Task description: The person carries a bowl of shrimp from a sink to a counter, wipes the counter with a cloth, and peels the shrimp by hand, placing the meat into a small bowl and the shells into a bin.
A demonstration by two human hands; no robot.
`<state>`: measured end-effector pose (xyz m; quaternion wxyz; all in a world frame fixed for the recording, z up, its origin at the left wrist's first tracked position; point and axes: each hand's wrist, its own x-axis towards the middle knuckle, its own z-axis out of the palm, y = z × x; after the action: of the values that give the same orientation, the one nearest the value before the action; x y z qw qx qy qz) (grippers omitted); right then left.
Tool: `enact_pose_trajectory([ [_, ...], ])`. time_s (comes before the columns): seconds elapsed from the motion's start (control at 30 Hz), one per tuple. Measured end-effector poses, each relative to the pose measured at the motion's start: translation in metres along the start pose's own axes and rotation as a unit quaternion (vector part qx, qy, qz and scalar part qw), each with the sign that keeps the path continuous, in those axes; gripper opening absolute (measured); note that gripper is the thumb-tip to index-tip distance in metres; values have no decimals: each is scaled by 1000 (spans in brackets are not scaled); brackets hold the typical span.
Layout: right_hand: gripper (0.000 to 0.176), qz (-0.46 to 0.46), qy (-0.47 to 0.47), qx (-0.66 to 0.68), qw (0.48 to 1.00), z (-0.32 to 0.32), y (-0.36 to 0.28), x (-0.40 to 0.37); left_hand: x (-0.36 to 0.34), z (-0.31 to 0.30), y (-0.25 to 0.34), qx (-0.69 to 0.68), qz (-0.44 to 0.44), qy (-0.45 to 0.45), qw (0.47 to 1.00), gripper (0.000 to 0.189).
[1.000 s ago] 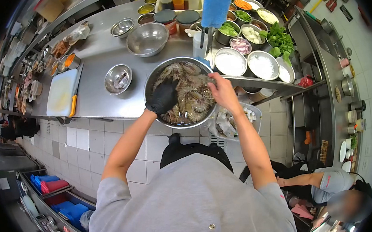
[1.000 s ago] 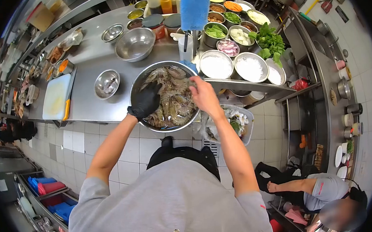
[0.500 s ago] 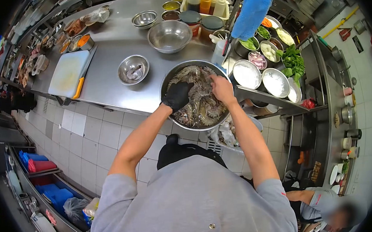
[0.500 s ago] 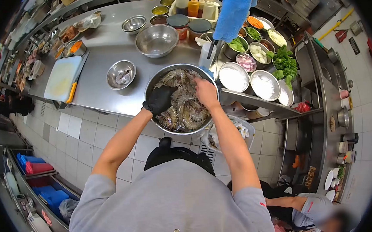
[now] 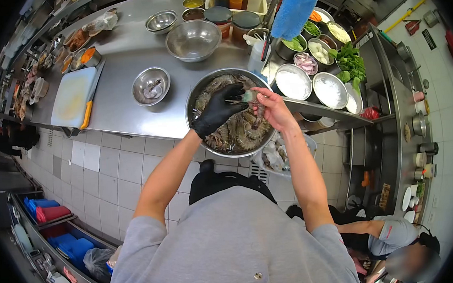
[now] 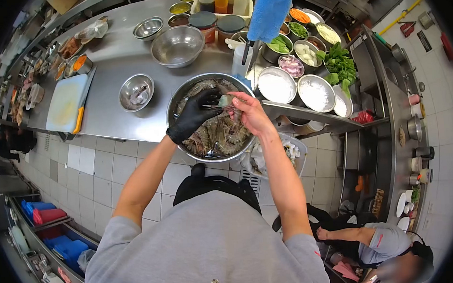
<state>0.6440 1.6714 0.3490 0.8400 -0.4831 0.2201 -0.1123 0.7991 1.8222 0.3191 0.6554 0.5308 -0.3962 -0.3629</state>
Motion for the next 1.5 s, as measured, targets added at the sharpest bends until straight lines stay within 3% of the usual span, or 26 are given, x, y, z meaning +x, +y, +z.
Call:
enact_pose_trajectory([
  [0.07,29,-14,6,4,1000,3,5,0,0,16,1,-72,7,18,997,47],
  [0.17,29,-41,29,14,999,6,14,3,3,26,-6,-27,11,92,995,40],
  [0.27,29,-57,55,26,997,8,19,2,1,33,-6,-67,30,132,989,33],
  [0.47,29,-67,77,19,995,13,21,0,-3,36,1,36,26,161,986,25],
  [0.77,29,-95,107,-14,990,21,19,-6,0,26,-6,20,42,167,985,19],
  [0.87,31,-90,107,-15,990,21,16,-9,0,16,6,158,71,174,970,28],
  [0.97,33,-44,114,-30,992,29,7,-13,2,17,17,341,281,136,887,37],
  [1.07,34,-12,104,-62,993,35,1,-15,4,12,28,395,320,16,861,44],
  [1.17,34,-17,52,-120,991,26,1,-14,7,9,32,413,262,-55,871,37],
  [1.23,33,-18,44,-140,989,25,1,-16,6,12,34,452,280,-79,843,28],
  [1.37,31,-27,38,-123,991,25,-3,-23,8,19,32,452,358,-67,814,17],
  [1.5,32,-18,55,-130,990,24,-9,-28,9,23,27,445,377,-45,811,17],
])
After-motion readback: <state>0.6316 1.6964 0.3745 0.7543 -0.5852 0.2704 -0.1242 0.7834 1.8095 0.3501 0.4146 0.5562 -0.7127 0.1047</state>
